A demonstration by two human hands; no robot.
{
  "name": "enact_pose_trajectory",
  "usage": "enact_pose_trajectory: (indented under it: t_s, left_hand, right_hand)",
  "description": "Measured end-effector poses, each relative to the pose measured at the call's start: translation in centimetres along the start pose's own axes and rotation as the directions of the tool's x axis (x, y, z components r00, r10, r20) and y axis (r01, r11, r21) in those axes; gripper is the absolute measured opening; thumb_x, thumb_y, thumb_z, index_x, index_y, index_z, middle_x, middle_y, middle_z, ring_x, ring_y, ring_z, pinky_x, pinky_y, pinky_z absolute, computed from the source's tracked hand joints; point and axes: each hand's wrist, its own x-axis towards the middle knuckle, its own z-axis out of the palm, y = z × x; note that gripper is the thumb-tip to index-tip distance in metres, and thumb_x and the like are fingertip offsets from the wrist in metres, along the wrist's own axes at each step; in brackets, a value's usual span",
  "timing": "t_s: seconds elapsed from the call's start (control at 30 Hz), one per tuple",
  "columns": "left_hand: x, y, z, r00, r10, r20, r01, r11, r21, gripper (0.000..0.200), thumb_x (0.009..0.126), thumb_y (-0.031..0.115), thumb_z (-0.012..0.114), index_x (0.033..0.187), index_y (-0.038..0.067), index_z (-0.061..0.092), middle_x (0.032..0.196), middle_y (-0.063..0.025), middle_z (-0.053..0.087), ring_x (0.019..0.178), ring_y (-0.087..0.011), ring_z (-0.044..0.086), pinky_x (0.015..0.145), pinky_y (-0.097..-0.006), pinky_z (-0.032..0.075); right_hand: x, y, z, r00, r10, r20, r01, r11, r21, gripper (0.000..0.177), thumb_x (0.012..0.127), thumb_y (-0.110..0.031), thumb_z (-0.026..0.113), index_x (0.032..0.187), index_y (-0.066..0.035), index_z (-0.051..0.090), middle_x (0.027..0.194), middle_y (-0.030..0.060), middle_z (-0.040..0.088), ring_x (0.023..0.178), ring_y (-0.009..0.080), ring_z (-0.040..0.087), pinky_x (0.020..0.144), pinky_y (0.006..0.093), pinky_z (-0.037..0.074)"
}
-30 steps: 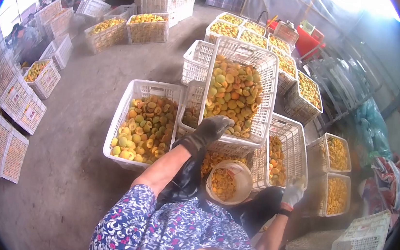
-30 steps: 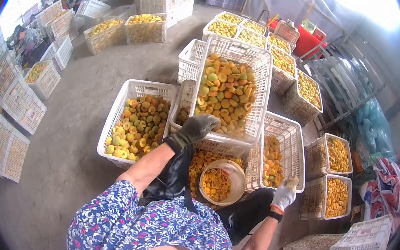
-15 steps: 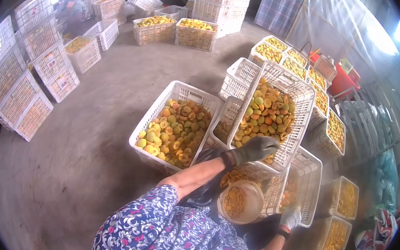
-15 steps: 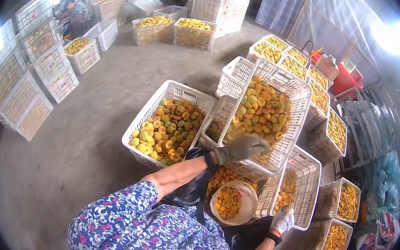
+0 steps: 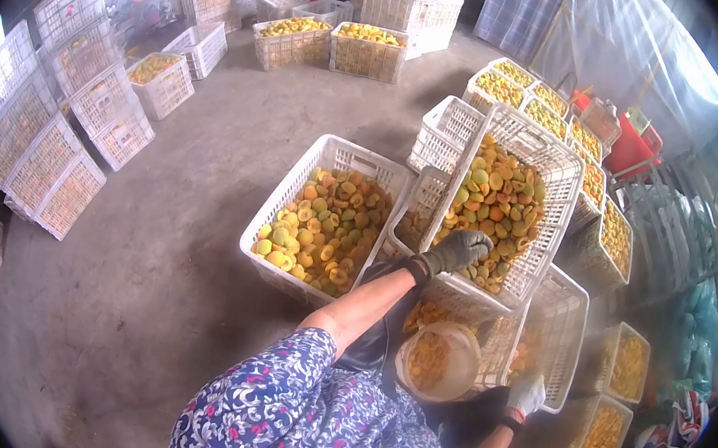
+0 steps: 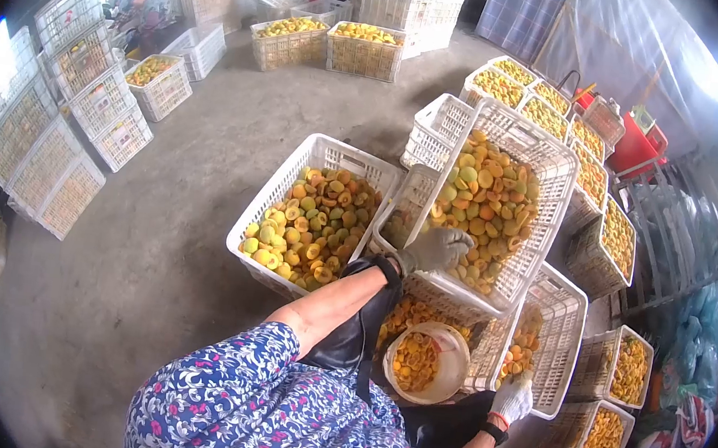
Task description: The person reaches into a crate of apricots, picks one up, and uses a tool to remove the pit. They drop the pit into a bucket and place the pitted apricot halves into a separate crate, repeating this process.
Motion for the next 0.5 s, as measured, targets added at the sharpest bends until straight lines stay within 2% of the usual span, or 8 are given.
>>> enact_pose_trajectory:
  t_s: [0.07,0.13,0.2,0.27,0.4,0.47,0.5]
  left_hand:
    - [0.5,-1.1,0.1,0.999,0.026,-0.037,-0.027,0.999,-0.035,0.023,0.090,0.021,0.057,0.104,0.005,0.065,0.089,-0.0085,0.067,0.076,-0.0155,0.063,0.073,-0.0292,0.050]
    - [1.0,-1.8,0.2,0.986,-0.169,0.016,0.169,0.970,-0.173,0.023,0.090,0.021,0.058,0.105,0.004,0.064,0.091,-0.0090,0.067,0.077,-0.0160,0.063,0.074,-0.0296,0.049]
    - [1.0,-2.3,-0.1,0.990,-0.134,0.043,0.139,0.981,-0.134,0.023,0.090,0.021,0.059,0.105,0.003,0.064,0.091,-0.0083,0.067,0.078,-0.0151,0.063,0.074,-0.0289,0.050]
    - [0.6,-2.3,-0.6,0.998,-0.018,0.063,0.014,0.998,0.058,0.024,0.091,0.021,0.058,0.106,0.002,0.063,0.091,-0.0073,0.067,0.077,-0.0128,0.062,0.073,-0.0273,0.050]
    - [0.3,-3.9,-1.5,0.997,0.001,0.071,-0.012,0.988,0.154,0.025,0.090,0.021,0.058,0.107,0.003,0.062,0.091,-0.0056,0.066,0.078,-0.0105,0.062,0.070,-0.0259,0.050]
    - [0.4,-4.2,-2.0,0.955,-0.291,0.050,0.295,0.948,-0.119,0.026,0.088,0.020,0.061,0.107,0.003,0.062,0.090,-0.0046,0.066,0.078,-0.0116,0.062,0.068,-0.0258,0.051]
    - [0.7,-5.4,-2.2,0.962,-0.269,0.045,0.273,0.953,-0.135,0.026,0.088,0.020,0.062,0.107,0.003,0.062,0.090,-0.0027,0.065,0.075,-0.0120,0.062,0.066,-0.0240,0.051]
  right_hand:
    - [0.5,-0.9,-0.2,0.998,-0.037,-0.048,0.037,0.999,0.016,0.021,0.079,-0.022,0.064,0.092,-0.007,0.060,0.075,0.0143,0.063,0.065,0.0336,0.063,0.057,0.0440,0.050]
    - [0.5,-1.4,-0.6,1.000,-0.005,-0.019,0.006,1.000,0.017,0.019,0.079,-0.023,0.065,0.089,-0.008,0.060,0.074,0.0139,0.063,0.064,0.0336,0.063,0.057,0.0433,0.050]
    - [0.7,-1.5,-0.4,1.000,-0.005,-0.027,0.004,1.000,-0.017,0.019,0.079,-0.023,0.065,0.090,-0.008,0.061,0.074,0.0140,0.063,0.064,0.0336,0.063,0.057,0.0433,0.050]
    - [0.7,-1.5,-0.3,0.999,0.039,0.010,-0.039,0.999,-0.020,0.021,0.079,-0.024,0.065,0.091,-0.008,0.062,0.075,0.0140,0.063,0.066,0.0336,0.063,0.059,0.0435,0.050]
    - [0.6,-2.0,-1.4,0.999,0.047,0.014,-0.047,0.998,0.044,0.021,0.079,-0.024,0.065,0.090,-0.007,0.063,0.078,0.0144,0.064,0.070,0.0340,0.064,0.062,0.0436,0.051]
    - [0.5,-1.7,-1.0,0.998,0.057,0.000,-0.057,0.997,0.060,0.019,0.078,-0.023,0.065,0.088,-0.008,0.063,0.077,0.0147,0.065,0.070,0.0346,0.064,0.062,0.0441,0.050]
    - [0.4,-1.4,-0.8,0.998,0.061,-0.017,-0.060,0.996,0.069,0.016,0.079,-0.024,0.063,0.086,-0.009,0.063,0.076,0.0150,0.065,0.070,0.0350,0.064,0.061,0.0448,0.050]
